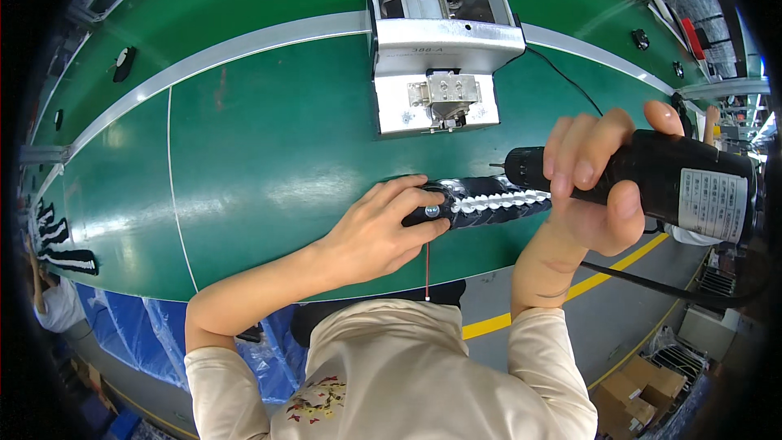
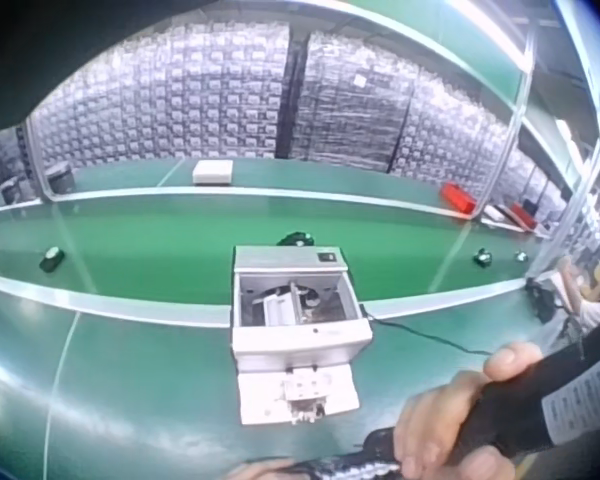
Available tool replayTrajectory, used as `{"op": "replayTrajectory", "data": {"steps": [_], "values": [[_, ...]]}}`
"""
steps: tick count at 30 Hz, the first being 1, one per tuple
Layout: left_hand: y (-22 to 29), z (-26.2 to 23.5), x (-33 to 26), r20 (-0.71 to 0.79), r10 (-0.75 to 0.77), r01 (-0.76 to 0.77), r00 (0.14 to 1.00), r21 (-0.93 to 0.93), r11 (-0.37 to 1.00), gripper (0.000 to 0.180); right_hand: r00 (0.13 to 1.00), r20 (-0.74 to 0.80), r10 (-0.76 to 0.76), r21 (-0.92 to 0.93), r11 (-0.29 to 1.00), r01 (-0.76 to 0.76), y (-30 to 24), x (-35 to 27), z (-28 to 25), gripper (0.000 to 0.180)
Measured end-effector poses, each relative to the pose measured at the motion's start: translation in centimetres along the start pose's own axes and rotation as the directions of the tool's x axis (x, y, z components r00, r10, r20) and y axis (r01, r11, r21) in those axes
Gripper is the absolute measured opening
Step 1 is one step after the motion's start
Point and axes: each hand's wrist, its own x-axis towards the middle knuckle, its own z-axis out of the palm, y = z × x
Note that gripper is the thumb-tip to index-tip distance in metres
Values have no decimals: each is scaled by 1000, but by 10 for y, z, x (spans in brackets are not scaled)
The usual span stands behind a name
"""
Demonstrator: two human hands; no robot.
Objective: Assemble small electronic components using an electric screwdriver at a factory workbench.
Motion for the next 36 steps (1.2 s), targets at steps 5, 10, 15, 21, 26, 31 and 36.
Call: {"op": "replayTrajectory", "data": {"steps": [5,10,15,21,26,31,36], "values": [[0,4,2,-51,-6,4,999,-30,1000,29,998,65,10,-50,999,-7,-2,2,7,63],[0,4,4,-37,-26,24,999,-36,999,26,998,56,-20,-10,1000,21,2,12,21,59],[-7,-8,0,11,-9,9,1000,-50,999,27,999,14,-36,-92,995,37,10,29,29,52],[-10,-11,-6,3,-3,3,1000,-85,996,26,998,-43,-41,-158,987,34,25,41,32,49],[-12,-12,-10,-21,-7,5,1000,-88,996,23,996,-80,38,-59,997,-43,29,50,48,45],[-14,-11,-13,-47,0,-4,999,-89,996,20,999,-43,11,-140,990,-17,42,50,52,41],[-15,-11,-14,-89,4,-10,996,-67,998,17,993,-47,107,-95,989,-111,30,33,44,42]]}}
